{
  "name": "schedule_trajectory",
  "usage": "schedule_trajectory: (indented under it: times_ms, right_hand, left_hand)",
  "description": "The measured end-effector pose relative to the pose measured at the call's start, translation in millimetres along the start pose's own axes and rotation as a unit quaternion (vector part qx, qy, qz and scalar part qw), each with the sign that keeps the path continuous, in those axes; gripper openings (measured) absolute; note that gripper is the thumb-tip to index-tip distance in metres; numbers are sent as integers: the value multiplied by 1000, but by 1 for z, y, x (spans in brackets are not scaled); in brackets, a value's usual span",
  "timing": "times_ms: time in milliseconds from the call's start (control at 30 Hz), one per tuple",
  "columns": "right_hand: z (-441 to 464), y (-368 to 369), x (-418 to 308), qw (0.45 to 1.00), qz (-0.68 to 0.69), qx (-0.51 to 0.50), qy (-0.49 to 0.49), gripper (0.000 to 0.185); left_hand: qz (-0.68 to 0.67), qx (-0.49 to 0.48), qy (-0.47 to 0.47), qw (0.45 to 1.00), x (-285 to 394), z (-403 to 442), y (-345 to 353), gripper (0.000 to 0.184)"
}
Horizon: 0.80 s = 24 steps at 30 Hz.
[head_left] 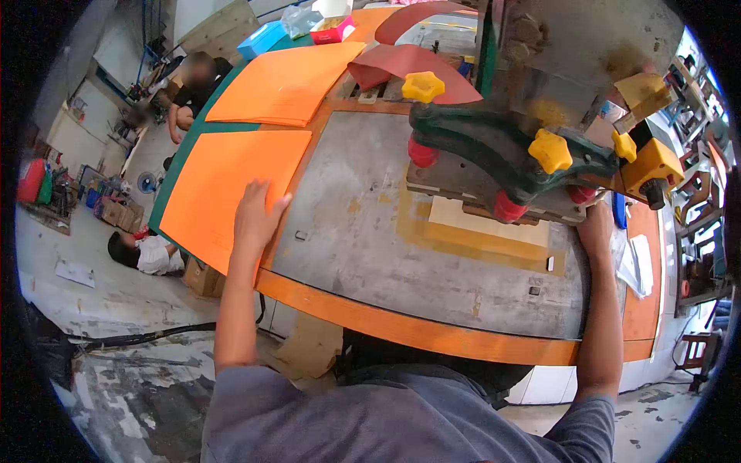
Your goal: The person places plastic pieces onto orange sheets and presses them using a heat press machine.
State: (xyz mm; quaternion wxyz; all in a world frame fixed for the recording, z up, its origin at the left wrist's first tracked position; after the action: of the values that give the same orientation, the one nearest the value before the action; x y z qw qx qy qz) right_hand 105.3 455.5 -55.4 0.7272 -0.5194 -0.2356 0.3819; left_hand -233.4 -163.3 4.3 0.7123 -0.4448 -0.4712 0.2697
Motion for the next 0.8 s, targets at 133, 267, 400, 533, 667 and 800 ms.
schedule_trajectory:
  times_ms: [133,267,400,533,667,800]
  right_hand:
    - [0,-22,-25,999,-39,-25,23,32]
    - [-3,-23,-25,1000,-15,6,5,30]
    - [-2,8,-5,999,-5,41,-2,30]
    - [-5,-10,-14,1000,-14,23,2,33]
    - [-6,-22,-24,1000,-29,7,5,38]
    - [-4,-25,-28,1000,-17,6,6,41]
  left_hand:
    - [51,54,-35,997,-14,-58,-11,74]
    - [98,109,14,989,-28,-69,-6,64]
    - [89,98,27,991,-27,-62,-12,50]
    - [27,33,-35,998,-6,-56,-37,48]
    - [-62,-46,45,996,-36,-57,-66,39]
    - [-80,-55,-8,995,-61,-54,-115,32]
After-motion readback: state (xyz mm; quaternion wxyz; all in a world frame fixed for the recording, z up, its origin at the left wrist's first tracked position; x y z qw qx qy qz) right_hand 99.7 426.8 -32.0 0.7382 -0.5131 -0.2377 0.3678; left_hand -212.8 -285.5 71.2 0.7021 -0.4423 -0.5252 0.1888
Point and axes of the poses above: each hand's wrist, its own z-axis towards the middle knuckle, its own y-axis out of the palm, x = y × z, the point moved 1 cm from there along z, towards the middle knuckle, and after that the axes turned 15 degrees about -z, right-handed, at the moved point
